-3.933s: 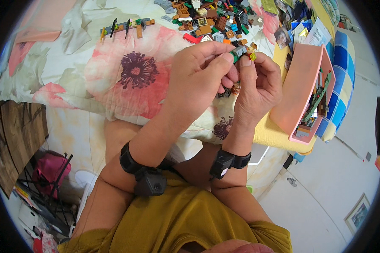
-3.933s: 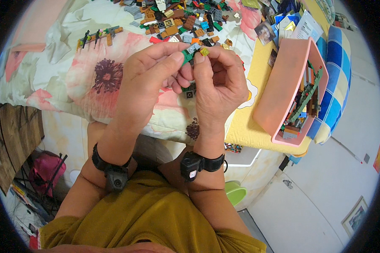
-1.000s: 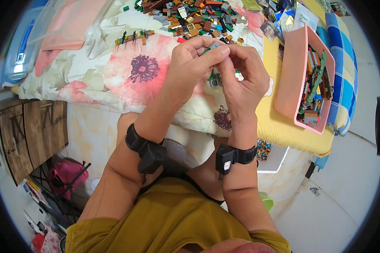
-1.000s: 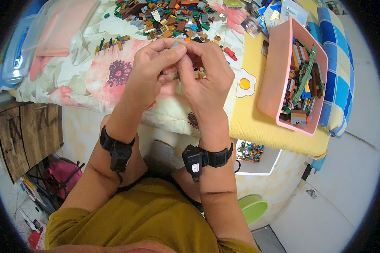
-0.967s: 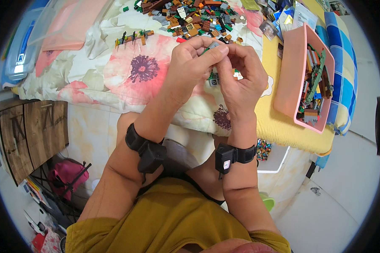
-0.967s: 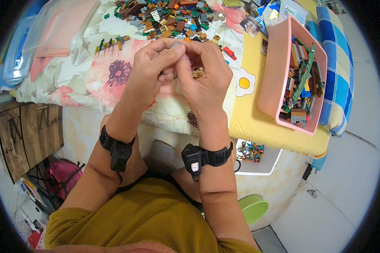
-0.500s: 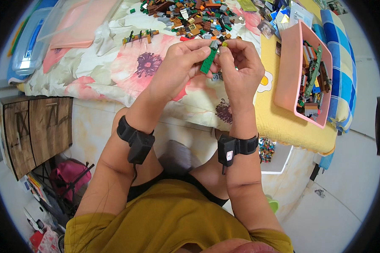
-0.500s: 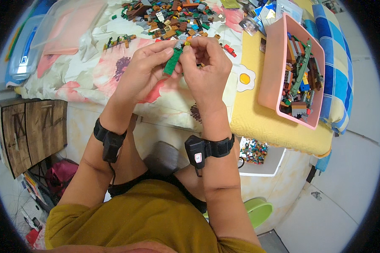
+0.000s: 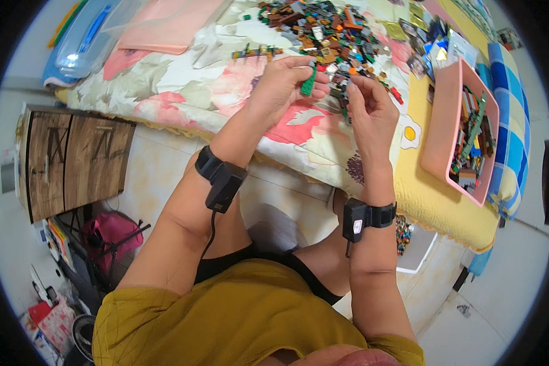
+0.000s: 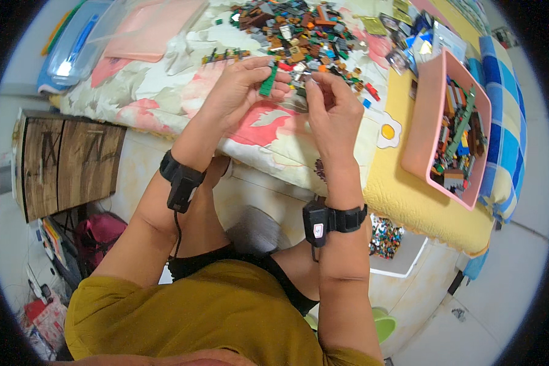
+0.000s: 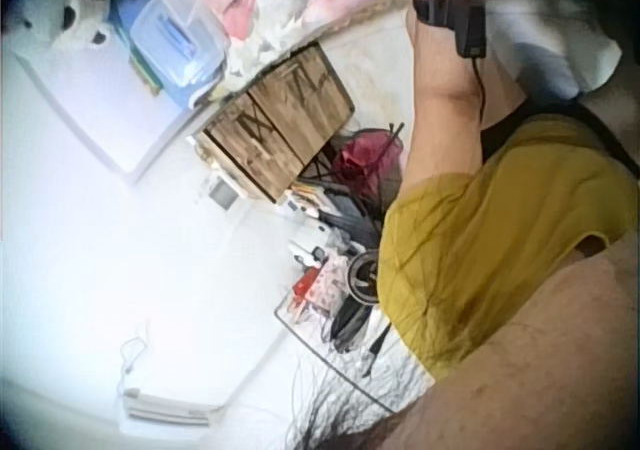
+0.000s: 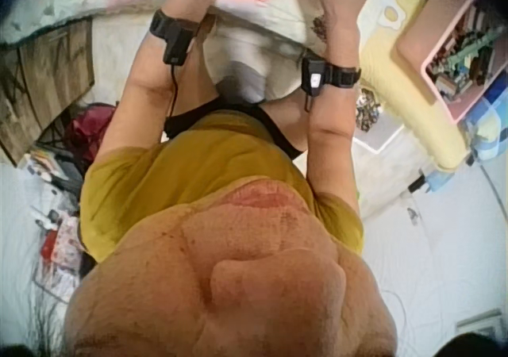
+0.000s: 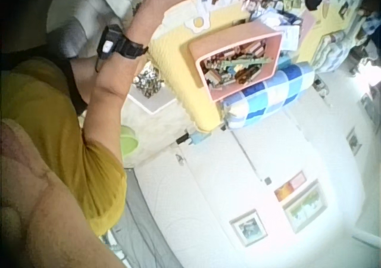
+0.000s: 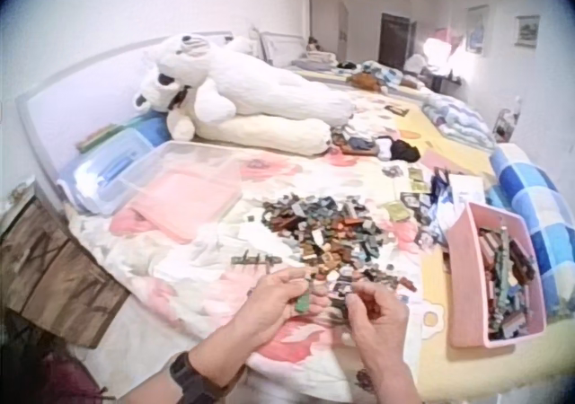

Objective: The person sits on the floor and assembles small plastic building blocks into toy figures. They pick pieces from a pile on a floral sheet, connect them by hand, and occasionally wipe the pieces with a white cloth.

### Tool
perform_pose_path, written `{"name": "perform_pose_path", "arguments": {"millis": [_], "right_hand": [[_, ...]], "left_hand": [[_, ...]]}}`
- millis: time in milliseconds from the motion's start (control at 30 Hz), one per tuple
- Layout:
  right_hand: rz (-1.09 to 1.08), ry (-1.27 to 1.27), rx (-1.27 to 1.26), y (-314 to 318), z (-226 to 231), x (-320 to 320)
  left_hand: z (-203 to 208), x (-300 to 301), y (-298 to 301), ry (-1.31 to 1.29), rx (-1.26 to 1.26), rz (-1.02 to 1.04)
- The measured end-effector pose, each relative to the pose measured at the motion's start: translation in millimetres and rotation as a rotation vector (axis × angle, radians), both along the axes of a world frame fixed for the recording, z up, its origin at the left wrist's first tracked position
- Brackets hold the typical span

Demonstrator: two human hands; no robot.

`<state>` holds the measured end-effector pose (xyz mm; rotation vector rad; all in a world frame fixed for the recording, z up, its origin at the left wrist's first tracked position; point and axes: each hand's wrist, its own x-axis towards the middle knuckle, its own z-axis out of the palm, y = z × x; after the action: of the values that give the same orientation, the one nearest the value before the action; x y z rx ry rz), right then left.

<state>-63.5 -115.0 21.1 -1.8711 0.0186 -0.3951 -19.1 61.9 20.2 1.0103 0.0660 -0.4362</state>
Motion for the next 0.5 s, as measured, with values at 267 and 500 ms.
{"name": "perform_pose_path", "arguments": {"millis": [267, 500], "right_hand": [[0.151, 0.094, -0.04, 17, -7, -11], [0.122, -0.032, -0.199, 25, -13, 4]], "left_hand": [[-2, 2, 19, -0.15, 0.329, 0.06], [10, 27, 74, -0.287, 0.21, 0.643]]}}
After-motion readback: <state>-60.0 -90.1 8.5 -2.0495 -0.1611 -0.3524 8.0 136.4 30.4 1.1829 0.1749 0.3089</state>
